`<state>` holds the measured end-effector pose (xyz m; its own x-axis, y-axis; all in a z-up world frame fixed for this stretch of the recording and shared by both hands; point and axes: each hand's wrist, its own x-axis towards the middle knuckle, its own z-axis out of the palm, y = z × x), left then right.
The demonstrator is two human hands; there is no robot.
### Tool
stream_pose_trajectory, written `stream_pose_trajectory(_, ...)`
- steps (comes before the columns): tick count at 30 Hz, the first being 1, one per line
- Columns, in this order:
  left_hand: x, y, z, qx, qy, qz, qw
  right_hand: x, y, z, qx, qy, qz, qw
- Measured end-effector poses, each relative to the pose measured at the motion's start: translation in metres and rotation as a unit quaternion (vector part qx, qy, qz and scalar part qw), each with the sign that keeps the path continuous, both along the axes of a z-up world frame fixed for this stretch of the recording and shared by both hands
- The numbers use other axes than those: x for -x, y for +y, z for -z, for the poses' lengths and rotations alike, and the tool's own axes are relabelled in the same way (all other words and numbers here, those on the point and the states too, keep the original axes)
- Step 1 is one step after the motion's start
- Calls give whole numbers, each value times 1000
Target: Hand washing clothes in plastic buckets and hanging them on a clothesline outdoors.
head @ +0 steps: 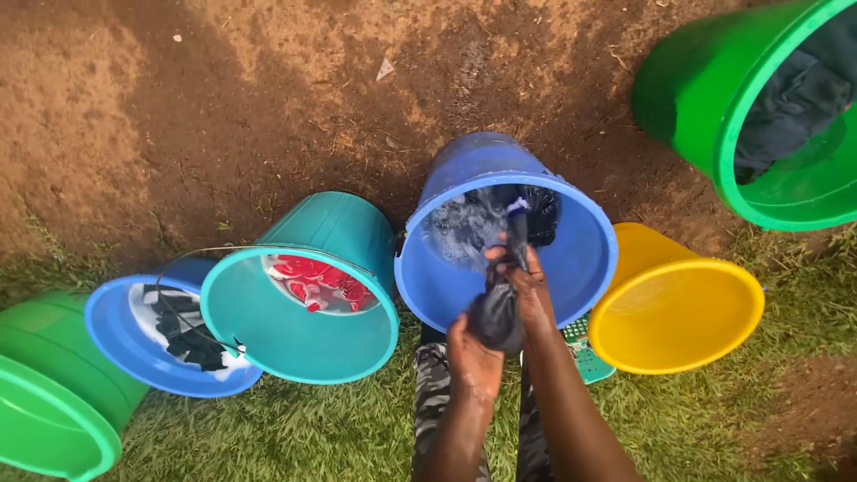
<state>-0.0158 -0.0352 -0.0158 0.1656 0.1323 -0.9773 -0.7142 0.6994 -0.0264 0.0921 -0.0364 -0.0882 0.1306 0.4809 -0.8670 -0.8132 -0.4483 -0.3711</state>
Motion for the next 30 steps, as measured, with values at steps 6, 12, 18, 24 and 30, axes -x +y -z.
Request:
stream_pose_trajectory(6, 3, 28, 50, -54, -52, 30, 997, 23, -7, -75, 43, -354, -214, 909)
stream_pose_trajectory(12, -10, -21, 111, -118, -3, 194, 974, -9, -42, -104, 2, -344, -159, 925)
stream_pose_trajectory(18, -65, -32, 9, -51, 164, 114, 979, -54, -13, -90, 15, -164, -53, 985)
stream_pose_trajectory(24, -28, 12, -25, 83, 103, 100, 986, -15, -32, -72, -125, -283, -175, 934)
stream_pose_trajectory(30, 37, -51, 113, -150, -40, 95, 983, -17, 27, -91, -209, -490, -293, 794)
